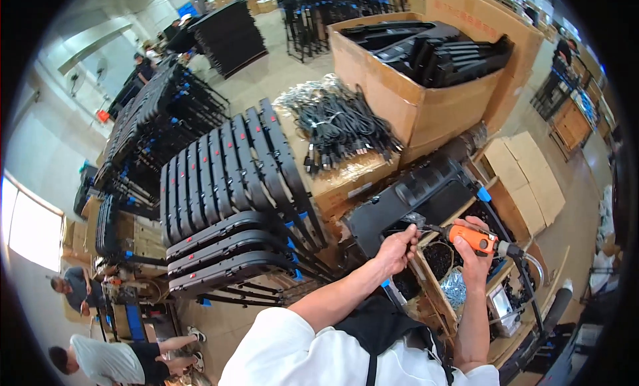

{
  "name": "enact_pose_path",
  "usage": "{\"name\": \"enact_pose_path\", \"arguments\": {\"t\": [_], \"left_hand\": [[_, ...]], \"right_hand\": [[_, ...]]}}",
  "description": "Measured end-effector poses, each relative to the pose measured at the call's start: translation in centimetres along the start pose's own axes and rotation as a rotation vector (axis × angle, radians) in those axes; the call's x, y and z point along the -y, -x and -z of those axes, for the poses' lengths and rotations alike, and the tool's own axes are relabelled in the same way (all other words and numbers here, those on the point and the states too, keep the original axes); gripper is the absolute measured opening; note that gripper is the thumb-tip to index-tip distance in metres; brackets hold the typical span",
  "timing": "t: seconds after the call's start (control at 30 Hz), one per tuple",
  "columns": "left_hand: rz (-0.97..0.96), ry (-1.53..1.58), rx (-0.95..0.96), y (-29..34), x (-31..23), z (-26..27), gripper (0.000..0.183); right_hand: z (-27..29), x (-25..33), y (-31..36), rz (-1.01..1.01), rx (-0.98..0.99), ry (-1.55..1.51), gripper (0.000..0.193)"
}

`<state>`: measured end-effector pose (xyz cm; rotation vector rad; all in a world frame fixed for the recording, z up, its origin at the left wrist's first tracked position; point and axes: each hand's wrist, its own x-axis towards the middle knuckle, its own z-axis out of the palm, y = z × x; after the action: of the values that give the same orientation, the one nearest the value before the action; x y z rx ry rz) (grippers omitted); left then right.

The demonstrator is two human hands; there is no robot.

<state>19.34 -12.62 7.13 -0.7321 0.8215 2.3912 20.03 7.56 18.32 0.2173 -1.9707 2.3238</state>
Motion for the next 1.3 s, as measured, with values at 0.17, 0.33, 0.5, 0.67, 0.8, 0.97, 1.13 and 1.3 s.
{"name": "enact_pose_path", "arguments": {"t": [0.17, 0.33, 0.5, 0.67, 0.8, 0.97, 1.13, 1.3], "left_hand": [[0.031, 0.143, 0.008, -2.9, -1.3, -2.5, 0.029], [0.169, 0.180, 0.101, -7.0, -1.7, -4.4, 0.028], [0.352, 0.235, 0.166, -11.0, -2.1, -5.9, 0.026], [0.462, 0.229, 0.198, -13.6, -4.0, -7.5, 0.025], [0.481, 0.275, 0.191, -15.2, -3.9, -9.0, 0.027], [0.431, 0.128, 0.114, -15.9, -3.5, -10.3, 0.027], [0.572, 0.065, 0.179, -16.4, -2.6, -9.5, 0.027], [0.543, 0.026, 0.310, -17.8, -1.6, -8.1, 0.026]], "right_hand": [[0.5, -0.9, -1.4, 0.016, -0.027, 0.014, 0.052], [1.1, -1.6, -2.8, -0.015, -0.129, 0.106, 0.052], [1.8, -2.1, -5.2, -0.062, -0.246, 0.202, 0.052], [1.5, -1.5, -9.0, -0.120, -0.262, 0.311, 0.053], [1.4, -1.3, -11.4, -0.160, -0.316, 0.373, 0.052], [2.9, -1.6, -14.5, -0.143, -0.399, 0.460, 0.052], [5.7, -2.1, -18.4, -0.135, -0.449, 0.503, 0.050], [7.4, -4.0, -21.3, -0.144, -0.436, 0.487, 0.052]]}}
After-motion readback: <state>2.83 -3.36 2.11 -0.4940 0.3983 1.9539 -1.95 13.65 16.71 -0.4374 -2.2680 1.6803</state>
